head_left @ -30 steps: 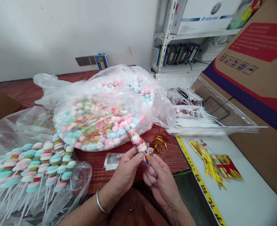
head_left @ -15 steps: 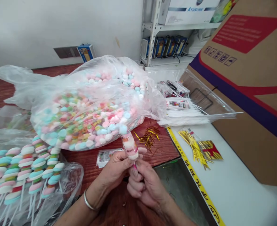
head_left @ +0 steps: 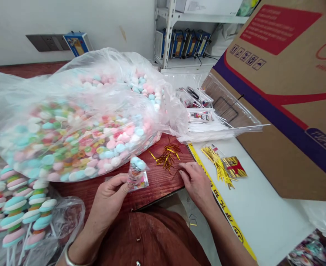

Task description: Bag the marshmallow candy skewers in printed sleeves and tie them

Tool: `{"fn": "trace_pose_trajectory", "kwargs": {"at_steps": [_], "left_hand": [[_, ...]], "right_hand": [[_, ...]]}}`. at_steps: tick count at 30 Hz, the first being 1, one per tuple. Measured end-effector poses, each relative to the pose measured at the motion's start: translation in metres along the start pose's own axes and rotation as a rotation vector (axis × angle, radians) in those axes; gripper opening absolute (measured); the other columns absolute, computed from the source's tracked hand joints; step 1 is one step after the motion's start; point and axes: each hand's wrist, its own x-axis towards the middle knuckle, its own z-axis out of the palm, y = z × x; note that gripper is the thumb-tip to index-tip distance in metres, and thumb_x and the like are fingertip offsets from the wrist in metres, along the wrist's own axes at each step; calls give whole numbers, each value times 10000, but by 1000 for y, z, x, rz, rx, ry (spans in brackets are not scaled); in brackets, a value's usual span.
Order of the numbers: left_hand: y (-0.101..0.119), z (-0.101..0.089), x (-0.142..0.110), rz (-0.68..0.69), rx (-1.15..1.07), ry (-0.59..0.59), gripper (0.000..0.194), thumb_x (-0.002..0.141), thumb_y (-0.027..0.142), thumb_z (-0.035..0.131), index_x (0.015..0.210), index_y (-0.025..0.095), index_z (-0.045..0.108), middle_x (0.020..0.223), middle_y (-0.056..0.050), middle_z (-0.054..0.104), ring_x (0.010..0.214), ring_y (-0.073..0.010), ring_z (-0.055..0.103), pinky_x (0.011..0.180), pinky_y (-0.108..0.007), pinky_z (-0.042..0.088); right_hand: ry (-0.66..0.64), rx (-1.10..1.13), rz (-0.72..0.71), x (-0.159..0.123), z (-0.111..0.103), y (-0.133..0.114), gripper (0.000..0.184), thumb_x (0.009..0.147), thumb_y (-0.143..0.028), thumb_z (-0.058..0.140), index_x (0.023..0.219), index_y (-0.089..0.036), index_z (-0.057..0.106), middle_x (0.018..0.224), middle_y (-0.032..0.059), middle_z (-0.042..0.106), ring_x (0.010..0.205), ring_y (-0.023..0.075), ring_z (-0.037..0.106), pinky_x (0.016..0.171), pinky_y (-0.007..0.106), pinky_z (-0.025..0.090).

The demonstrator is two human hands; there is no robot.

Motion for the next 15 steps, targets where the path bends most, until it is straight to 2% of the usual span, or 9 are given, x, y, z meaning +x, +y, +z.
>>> {"fn": "trace_pose_trajectory", "kwargs": {"at_steps": [2, 5, 9, 11, 15], "left_hand": [[2, 2, -1, 50, 122, -39, 147, 805, 355, 744, 811, 217, 794, 811, -36, 740, 787, -208, 630, 793, -293, 482], [7, 6, -1, 109, 217, -41, 170, 853, 355, 679, 802, 215, 760, 734, -16, 680, 714, -182, 584, 707, -262, 446], [10, 8, 2, 246, 399, 38, 158, 898, 307, 601, 845, 219, 721, 870, -36, 665, 825, -200, 591, 745, -271, 441], [9, 11, 2, 340, 539, 48, 183, 923, 245, 535, 880, 216, 711, 917, -51, 634, 879, -207, 587, 781, -287, 447], [3, 25, 1, 482, 820, -47, 317, 921, 82, 411, 938, 202, 704, 887, -62, 588, 818, -195, 566, 744, -297, 441]], "right_hand": [[-23, -53, -34, 5, 4, 10, 172, 957, -198, 519, 977, -188, 689, 1003, 98, 657, 958, 240, 578, 870, 363, 446], [-28, -140, -83, 5, 9, 11, 205, 969, -190, 494, 832, -194, 645, 961, 92, 648, 901, 231, 566, 826, 346, 427], [16, -221, -95, -8, 0, 0, 246, 1000, -190, 427, 807, -199, 579, 833, 73, 643, 763, 219, 567, 723, 337, 390], [103, -234, -66, -15, -10, -12, 246, 1023, -227, 414, 826, -203, 559, 761, 52, 638, 684, 205, 569, 661, 323, 376], [408, -167, -45, -17, -19, -50, 138, 1016, -254, 488, 903, -207, 552, 748, 29, 664, 635, 167, 608, 595, 283, 392]]}}
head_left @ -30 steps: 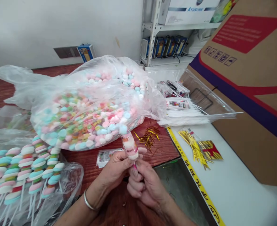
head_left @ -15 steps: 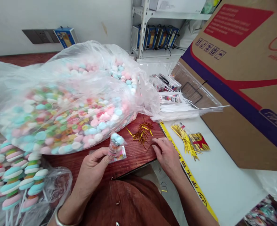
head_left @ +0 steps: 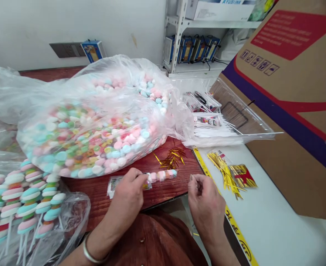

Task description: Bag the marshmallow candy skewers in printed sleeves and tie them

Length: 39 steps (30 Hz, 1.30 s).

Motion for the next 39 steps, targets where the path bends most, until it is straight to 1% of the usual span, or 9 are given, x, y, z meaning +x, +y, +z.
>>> {"fn": "trace_pose_trajectory", "kwargs": {"at_steps": [6, 14, 16, 19, 22, 25, 28, 33, 39], "left_hand": [[17, 18, 3, 127, 124, 31, 252, 955, 128, 451, 956, 210, 689, 795, -50, 584, 693, -183, 522, 657, -304, 394], [23, 16, 5, 107, -130, 201, 268, 935, 120, 515, 1085, 236, 705, 871, -56, 666, 792, -173, 599, 724, -271, 452], [26, 17, 8, 12, -285, 221, 228, 914, 114, 537, 1019, 212, 713, 899, -55, 676, 837, -170, 611, 766, -272, 467], [33, 22, 16, -314, -701, 199, 99, 862, 151, 621, 903, 181, 705, 892, -42, 688, 829, -153, 616, 779, -260, 480], [39, 29, 22, -586, -1234, 160, 107, 803, 240, 719, 856, 155, 684, 737, -2, 628, 644, -96, 533, 627, -202, 442], [41, 34, 25, -672, -1570, 94, 214, 742, 272, 795, 797, 125, 649, 598, 45, 499, 524, -53, 380, 504, -163, 322], [42, 34, 26, -670, -1682, 32, 248, 738, 272, 810, 771, 112, 624, 588, 52, 459, 518, -44, 335, 494, -160, 295], [36, 35, 21, -553, -1429, 26, 182, 875, 308, 667, 882, 130, 630, 595, 56, 437, 521, -66, 338, 508, -183, 308], [15, 32, 14, -6, -417, 197, 206, 929, 164, 505, 1040, 167, 678, 931, -81, 666, 847, -175, 598, 788, -294, 467]], "right_hand": [[13, 157, -154, 3, 16, -45, 137, 986, -167, 530, 856, -209, 541, 642, 2, 611, 556, 139, 576, 585, 272, 404], [8, 249, -162, 0, 25, -53, 181, 1001, -188, 508, 825, -206, 549, 639, -8, 611, 551, 127, 576, 561, 254, 403], [38, 270, -153, 1, 26, -54, 172, 996, -189, 516, 830, -203, 554, 650, -10, 622, 550, 124, 584, 557, 249, 409], [57, 339, -86, 1, 31, -54, 155, 995, -219, 517, 848, -201, 565, 686, -4, 655, 572, 127, 612, 565, 242, 437], [-17, 490, 70, 2, 37, -52, 167, 988, -277, 517, 846, -209, 573, 721, 1, 675, 614, 140, 640, 576, 239, 475], [-151, 640, 237, 6, 41, -50, 184, 972, -317, 529, 827, -213, 575, 715, 2, 675, 616, 152, 640, 574, 249, 497], [-221, 733, 346, 12, 41, -48, 164, 956, -348, 546, 884, -207, 587, 762, 16, 703, 651, 167, 662, 600, 264, 522], [-284, 781, 324, 18, 37, -42, 168, 946, -328, 552, 1017, -196, 626, 859, 35, 744, 720, 179, 694, 651, 272, 531], [-120, 494, 38, 8, 39, -39, 214, 989, -302, 499, 863, -192, 631, 733, 31, 704, 629, 175, 645, 583, 265, 442]]}}
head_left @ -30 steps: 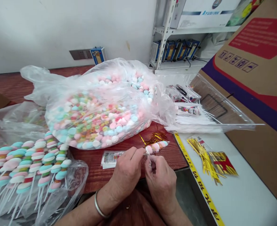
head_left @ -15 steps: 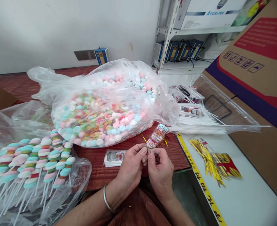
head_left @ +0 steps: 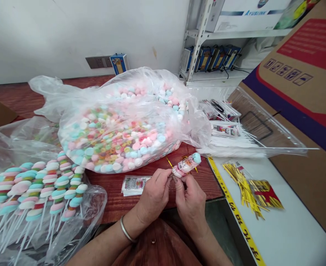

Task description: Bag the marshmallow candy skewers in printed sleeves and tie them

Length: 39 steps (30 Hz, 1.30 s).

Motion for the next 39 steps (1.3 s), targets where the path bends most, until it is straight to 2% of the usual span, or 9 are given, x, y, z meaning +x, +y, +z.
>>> {"fn": "trace_pose_trajectory", "kwargs": {"at_steps": [3, 10, 16, 22, 25, 28, 32, 35, 39], "left_hand": [[1, -2, 2, -17, 49, 18, 204, 929, 169, 495, 985, 159, 690, 833, -61, 665, 756, -168, 599, 719, -284, 473], [6, 6, 6, -372, -443, -2, 249, 913, 332, 602, 1009, 158, 751, 669, 2, 626, 603, -130, 552, 615, -245, 484], [9, -12, 16, -303, -676, -326, 432, 889, 309, 655, 1314, 240, 647, 1302, -86, 655, 1219, -265, 572, 1071, -393, 424], [26, -39, 18, -52, -356, -567, 304, 896, 104, 536, 894, 262, 795, 1604, 10, 367, 1505, -299, 255, 1213, -497, 223], [33, -38, 14, 60, -50, -511, 449, 886, 38, 449, 1062, 297, 771, 1653, 27, 244, 1546, -295, 56, 1217, -597, 102], [42, -35, 11, 110, 9, -412, 517, 860, 1, 464, 1190, 300, 727, 1661, -11, 197, 1537, -319, 100, 1186, -631, 187], [57, -42, 5, 183, -30, -577, 595, 772, -17, 549, 1210, 345, 722, 1629, 0, 293, 1500, -361, 233, 1178, -627, 213], [61, -54, -2, 129, -132, -613, 703, 740, 93, 692, 1401, 300, 574, 1632, -68, 290, 1478, -398, 278, 1172, -590, 262], [62, -76, -17, -69, -186, -307, 615, 869, 203, 654, 1459, 293, 506, 1538, -113, 462, 1427, -338, 409, 1132, -508, 368]], "right_hand": [[14, -40, -102, -2, 3, -3, 233, 1011, -278, 493, 828, -195, 612, 692, 11, 670, 584, 152, 614, 564, 257, 419], [62, 39, -144, 6, 4, -9, 99, 987, -163, 535, 956, -175, 628, 828, 37, 650, 771, 159, 624, 713, 258, 479], [-25, 69, -207, 6, -14, -9, 117, 933, -103, 535, 876, -190, 590, 761, 9, 599, 683, 143, 578, 624, 247, 441], [-199, 347, 120, 5, -46, -10, 183, 910, -192, 571, 728, -209, 561, 656, -35, 538, 567, 115, 494, 529, 214, 403], [-264, 539, 323, 5, -59, -13, 227, 916, -295, 601, 708, -211, 569, 638, -37, 519, 559, 115, 472, 519, 211, 404], [-443, 770, 527, 2, -61, -14, 290, 857, -375, 691, 656, -205, 572, 613, -27, 523, 544, 119, 468, 508, 219, 411], [-423, 1055, 825, -1, -55, -7, 255, 740, -414, 789, 701, -207, 644, 586, -16, 551, 480, 124, 471, 455, 235, 415], [-423, 1072, 819, -1, -46, -9, 187, 785, -386, 768, 760, -220, 687, 606, -1, 595, 493, 137, 518, 477, 248, 455], [-514, 1003, 596, -2, -26, -42, 127, 874, -373, 698, 841, -250, 707, 810, 29, 706, 716, 189, 652, 660, 296, 540]]}}
